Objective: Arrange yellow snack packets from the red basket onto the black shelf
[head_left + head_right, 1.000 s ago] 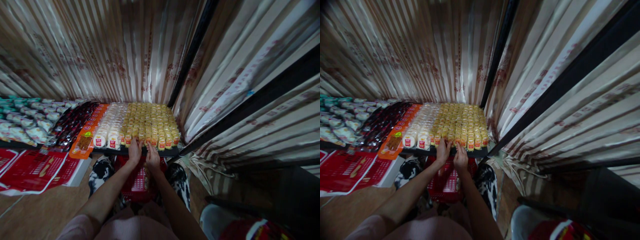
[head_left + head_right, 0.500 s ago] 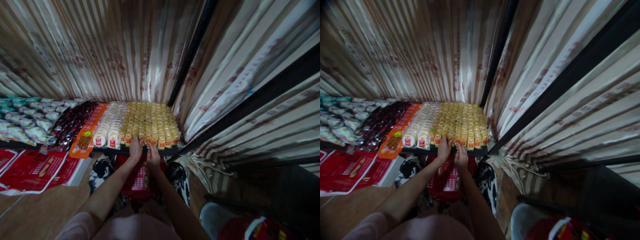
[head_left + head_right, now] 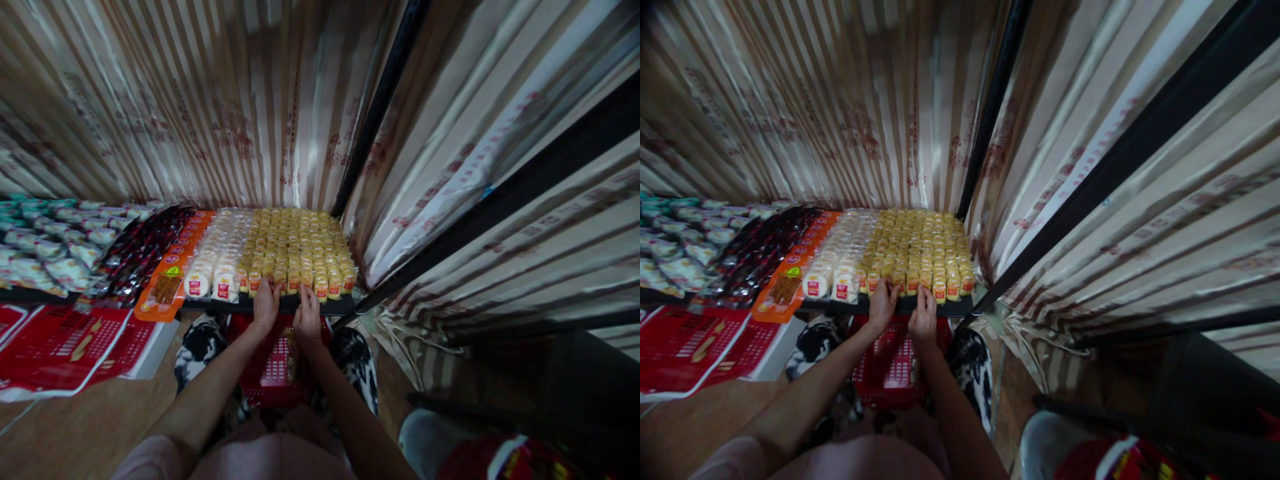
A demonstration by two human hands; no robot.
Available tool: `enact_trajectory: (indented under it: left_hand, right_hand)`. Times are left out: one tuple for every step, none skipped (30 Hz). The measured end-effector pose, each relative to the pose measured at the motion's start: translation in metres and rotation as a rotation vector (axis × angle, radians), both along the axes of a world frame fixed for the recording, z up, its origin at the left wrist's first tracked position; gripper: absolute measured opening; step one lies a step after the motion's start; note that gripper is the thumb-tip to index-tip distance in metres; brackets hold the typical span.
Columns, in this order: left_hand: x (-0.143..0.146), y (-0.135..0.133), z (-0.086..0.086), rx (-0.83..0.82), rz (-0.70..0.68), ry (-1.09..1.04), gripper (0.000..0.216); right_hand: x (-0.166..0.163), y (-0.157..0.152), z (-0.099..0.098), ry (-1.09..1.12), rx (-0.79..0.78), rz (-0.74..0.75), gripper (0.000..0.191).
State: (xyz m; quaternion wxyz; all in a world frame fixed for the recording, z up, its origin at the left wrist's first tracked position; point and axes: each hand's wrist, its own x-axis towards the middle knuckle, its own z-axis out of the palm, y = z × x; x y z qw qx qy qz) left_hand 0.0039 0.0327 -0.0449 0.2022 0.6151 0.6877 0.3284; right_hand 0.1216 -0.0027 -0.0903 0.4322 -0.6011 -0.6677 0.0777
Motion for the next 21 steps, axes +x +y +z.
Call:
enact_trajectory:
  left_hand:
    - [0.001,0.002,0.001,-0.009,-0.005,0.014,0.012]
    - [0.002,0.003,0.002,-0.019,-0.007,0.031,0.012]
    - [0.003,0.004,0.003,-0.029,-0.007,0.05,0.012]
    - [0.004,0.005,0.004,-0.037,-0.006,0.065,0.013]
    - [0.004,0.006,0.004,-0.041,-0.005,0.076,0.013]
    - [0.004,0.006,0.004,-0.041,-0.005,0.079,0.014]
    - [0.004,0.005,0.004,-0.041,-0.005,0.074,0.014]
    - [0.004,0.005,0.003,-0.04,-0.004,0.062,0.015]
    - [0.004,0.004,0.002,-0.037,-0.004,0.047,0.016]
    - [0.003,0.002,0.001,-0.032,-0.005,0.029,0.017]
    - [0.003,0.001,0.0,-0.024,-0.006,0.011,0.018]
    - [0.002,0.0,-0.001,-0.013,-0.008,-0.009,0.02]
    - [0.002,-0.002,-0.002,-0.002,-0.011,-0.028,0.022]
    - [0.001,-0.003,-0.003,0.01,-0.014,-0.046,0.023]
    - [0.0,-0.004,-0.004,0.022,-0.015,-0.058,0.025]
    - [-0.001,-0.005,-0.004,0.033,-0.015,-0.065,0.026]
    - [-0.001,-0.006,-0.005,0.043,-0.015,-0.068,0.026]
    - [-0.002,-0.007,-0.005,0.051,-0.015,-0.066,0.027]
    - [-0.003,-0.008,-0.006,0.056,-0.015,-0.063,0.028]
    - [-0.003,-0.01,-0.006,0.056,-0.017,-0.06,0.028]
    - [-0.003,-0.012,-0.007,0.055,-0.017,-0.054,0.028]
  right_hand:
    - [0.0,0.001,0.0,0.0,-0.003,0.001,0.064]
    - [-0.001,0.001,-0.001,0.005,-0.001,-0.004,0.066]
    - [-0.001,0.002,-0.001,0.013,0.0,-0.008,0.067]
    - [-0.002,0.002,-0.001,0.021,0.002,-0.011,0.067]
    - [-0.002,0.002,-0.002,0.027,0.003,-0.011,0.068]
    - [-0.002,0.003,-0.002,0.03,0.003,-0.007,0.067]
    - [-0.002,0.002,-0.002,0.03,0.003,0.001,0.067]
    - [-0.002,0.002,-0.002,0.029,0.004,0.009,0.066]
    - [-0.001,0.001,-0.002,0.027,0.006,0.017,0.066]
    - [-0.001,0.0,-0.002,0.025,0.009,0.025,0.065]
    - [-0.001,-0.001,-0.003,0.022,0.013,0.035,0.065]
    - [0.0,-0.001,-0.004,0.02,0.016,0.043,0.064]
    - [0.0,-0.002,-0.004,0.019,0.021,0.049,0.063]
    - [0.0,-0.003,-0.005,0.021,0.026,0.053,0.062]
    - [0.001,-0.003,-0.006,0.024,0.033,0.056,0.061]
    - [0.001,-0.003,-0.007,0.028,0.041,0.059,0.061]
    - [0.002,-0.003,-0.007,0.033,0.049,0.063,0.06]
    - [0.002,-0.003,-0.008,0.037,0.057,0.068,0.059]
    - [0.003,-0.003,-0.009,0.04,0.064,0.072,0.059]
    - [0.003,-0.003,-0.009,0.041,0.069,0.077,0.059]
    - [0.003,-0.004,-0.009,0.04,0.073,0.079,0.058]
